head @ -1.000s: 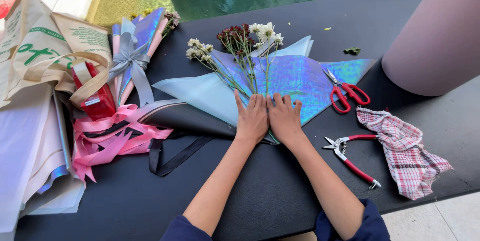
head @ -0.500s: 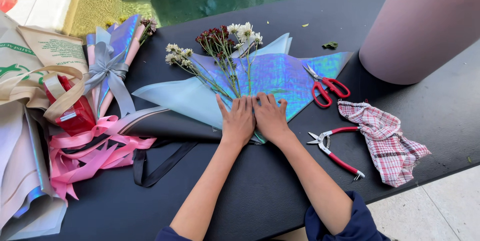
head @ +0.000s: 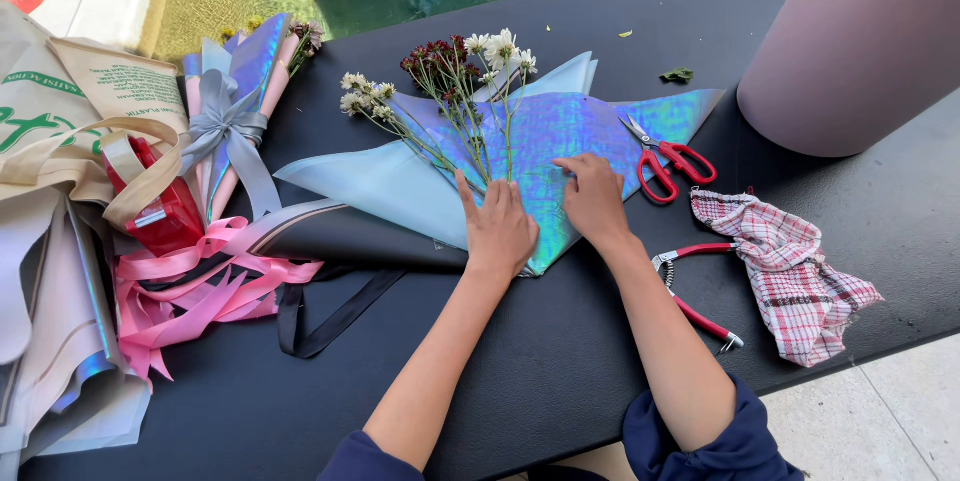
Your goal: The person trims stems using shears and wraps a bunch of flowers in decorative paper, securing it with tape and arranging it in a bin.
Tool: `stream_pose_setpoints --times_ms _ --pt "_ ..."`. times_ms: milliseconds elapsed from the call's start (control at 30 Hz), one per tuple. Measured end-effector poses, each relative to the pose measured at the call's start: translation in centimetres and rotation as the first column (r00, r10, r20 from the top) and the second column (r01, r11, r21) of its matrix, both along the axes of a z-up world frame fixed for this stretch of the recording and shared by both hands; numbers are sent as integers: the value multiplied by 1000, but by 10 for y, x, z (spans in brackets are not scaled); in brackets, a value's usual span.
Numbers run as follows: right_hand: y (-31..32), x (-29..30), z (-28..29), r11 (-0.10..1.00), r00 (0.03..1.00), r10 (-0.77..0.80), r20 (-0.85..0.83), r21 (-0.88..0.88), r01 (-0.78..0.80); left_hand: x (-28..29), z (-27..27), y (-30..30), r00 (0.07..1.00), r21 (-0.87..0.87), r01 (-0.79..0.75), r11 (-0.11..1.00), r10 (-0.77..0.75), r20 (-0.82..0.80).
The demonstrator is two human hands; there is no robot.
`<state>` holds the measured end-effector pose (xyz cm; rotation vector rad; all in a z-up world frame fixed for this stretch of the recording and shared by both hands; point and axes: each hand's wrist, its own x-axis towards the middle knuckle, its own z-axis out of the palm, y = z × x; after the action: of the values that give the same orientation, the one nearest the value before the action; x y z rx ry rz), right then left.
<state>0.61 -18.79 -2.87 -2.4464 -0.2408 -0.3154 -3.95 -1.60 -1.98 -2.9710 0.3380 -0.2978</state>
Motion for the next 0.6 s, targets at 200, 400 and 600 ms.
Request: stream_pose_setpoints --times_ms 200,400,600 --pt "8 -17 23 995 999 29 -26 -94 -31 -21 26 -14 994 -16 -76 997 75 -76" --pt "2 -12 -1 985 1000 20 9 -172 -19 -27 31 -16 991 -89 -104 991 96 -90" --pt "-17 -60 14 992 999 9 53 -125 -2 -39 32 -47 998 -231 -54 971 62 25"
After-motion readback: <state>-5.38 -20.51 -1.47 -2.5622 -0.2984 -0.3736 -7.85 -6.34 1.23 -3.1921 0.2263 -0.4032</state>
